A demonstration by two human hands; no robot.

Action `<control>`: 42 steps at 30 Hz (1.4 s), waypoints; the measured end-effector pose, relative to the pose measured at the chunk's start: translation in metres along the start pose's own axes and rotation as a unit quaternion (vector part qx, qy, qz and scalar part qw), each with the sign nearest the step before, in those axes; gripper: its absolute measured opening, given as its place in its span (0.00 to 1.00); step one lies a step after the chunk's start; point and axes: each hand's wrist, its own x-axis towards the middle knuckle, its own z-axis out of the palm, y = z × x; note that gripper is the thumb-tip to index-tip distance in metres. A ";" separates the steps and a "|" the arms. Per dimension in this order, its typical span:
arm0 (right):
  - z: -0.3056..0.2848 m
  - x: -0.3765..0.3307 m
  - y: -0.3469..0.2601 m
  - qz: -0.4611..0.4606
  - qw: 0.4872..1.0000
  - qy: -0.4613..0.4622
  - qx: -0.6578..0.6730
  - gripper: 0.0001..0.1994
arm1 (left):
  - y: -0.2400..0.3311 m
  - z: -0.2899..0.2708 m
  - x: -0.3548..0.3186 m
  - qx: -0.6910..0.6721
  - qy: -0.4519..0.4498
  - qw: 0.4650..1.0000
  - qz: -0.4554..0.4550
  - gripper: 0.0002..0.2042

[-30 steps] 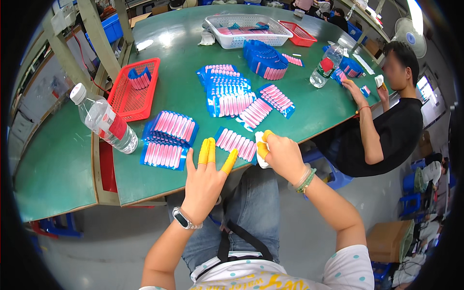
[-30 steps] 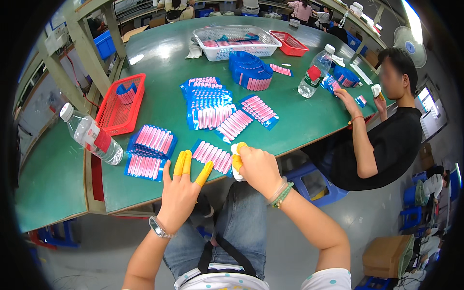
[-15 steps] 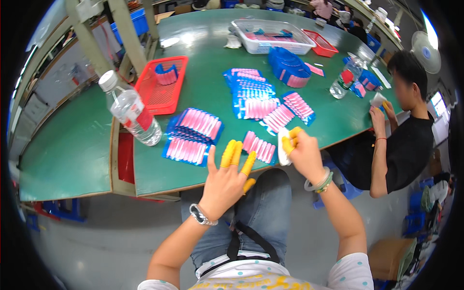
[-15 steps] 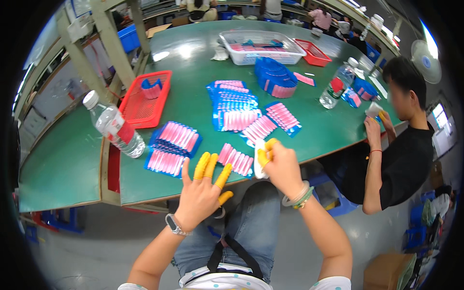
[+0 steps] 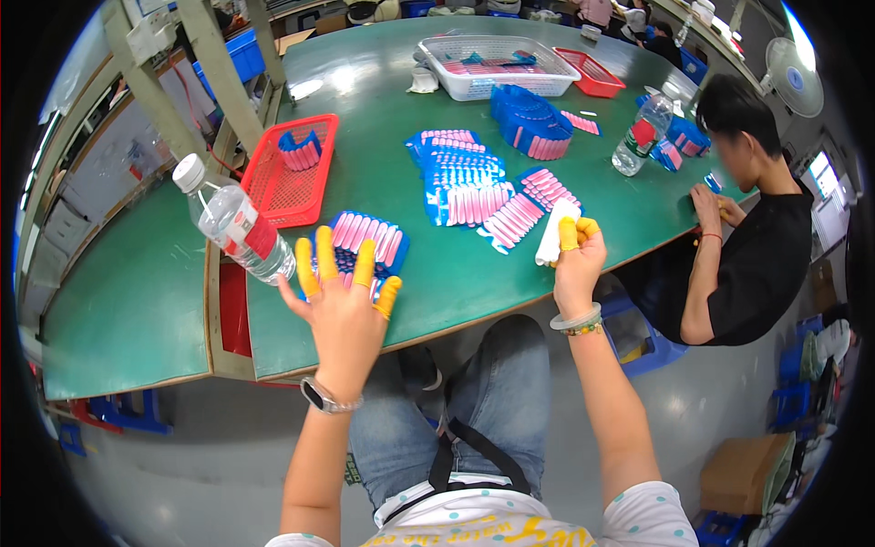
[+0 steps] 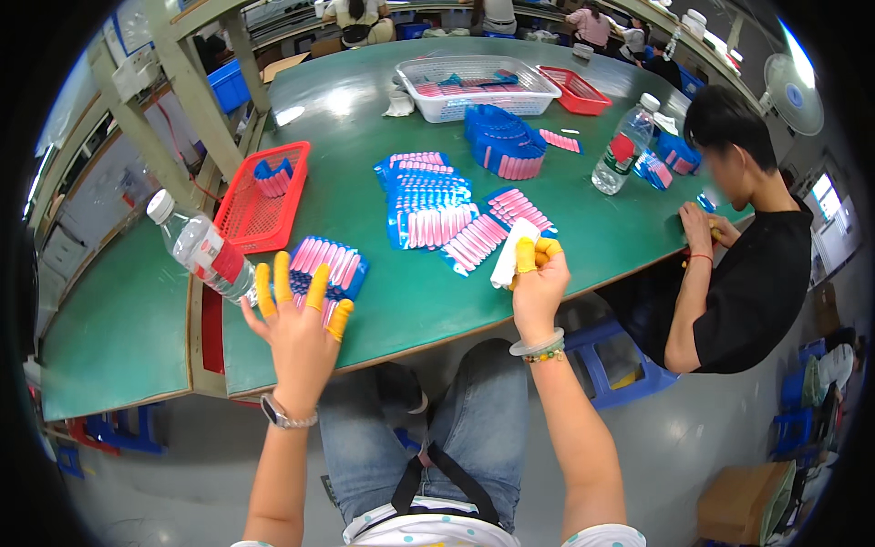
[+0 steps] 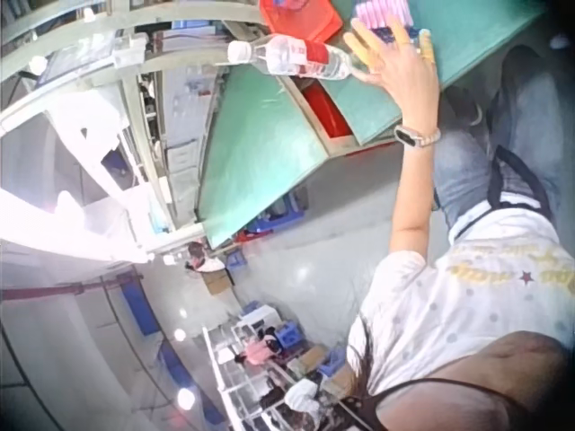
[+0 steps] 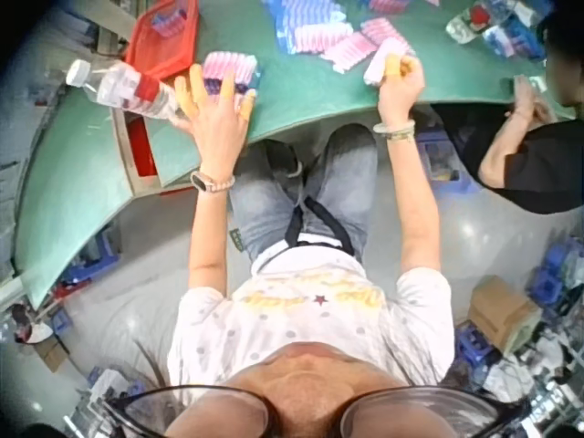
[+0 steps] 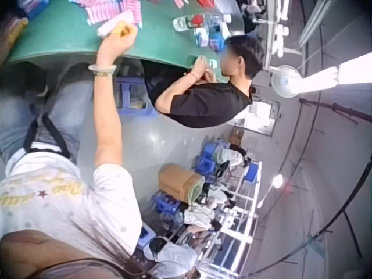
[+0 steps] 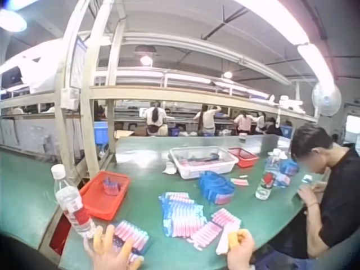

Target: The person cleans small pink and blue plastic components by wiping them with a damp cloth while wearing finger cots.

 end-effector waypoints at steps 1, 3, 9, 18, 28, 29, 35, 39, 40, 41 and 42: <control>-0.001 0.003 0.004 -0.018 1.000 -0.002 0.023 0.07 | 0.013 -0.002 0.000 -0.022 0.007 1.000 0.017 0.22; 0.000 0.002 0.003 -0.034 0.998 -0.004 0.054 0.06 | 0.045 0.001 0.004 -0.106 -0.038 0.991 0.075 0.22; 0.003 -0.002 0.003 -0.027 0.999 -0.011 0.037 0.07 | 0.113 0.046 0.019 -0.183 -0.046 0.963 0.190 0.24; 0.016 -0.004 -0.011 0.008 0.977 -0.176 -0.122 0.08 | 0.064 0.013 -0.011 -0.106 -0.098 0.974 0.173 0.25; 0.068 -0.011 -0.025 -0.170 0.765 -0.390 -0.484 0.09 | 0.067 0.010 -0.030 -0.107 -0.172 0.969 0.142 0.26; 0.074 -0.020 -0.030 -0.160 0.756 -0.438 -0.459 0.08 | 0.065 0.011 -0.032 -0.099 -0.212 0.962 0.138 0.26; 0.069 0.012 -0.011 -0.164 0.776 -0.347 -0.500 0.09 | 0.072 0.009 -0.028 -0.111 -0.137 0.974 0.142 0.26; 0.075 -0.009 -0.018 -0.137 0.769 -0.305 -0.545 0.09 | 0.071 0.011 -0.029 -0.081 -0.139 0.980 0.119 0.26; 0.074 -0.012 -0.018 -0.133 0.768 -0.294 -0.554 0.09 | 0.070 0.009 -0.028 -0.086 -0.147 0.978 0.123 0.27; 0.072 -0.013 -0.018 -0.128 0.767 -0.282 -0.562 0.08 | 0.070 0.009 -0.028 -0.090 -0.156 0.975 0.127 0.27; 0.071 -0.011 -0.019 -0.142 0.772 -0.279 -0.553 0.09 | 0.069 0.008 -0.027 -0.091 -0.156 0.975 0.128 0.27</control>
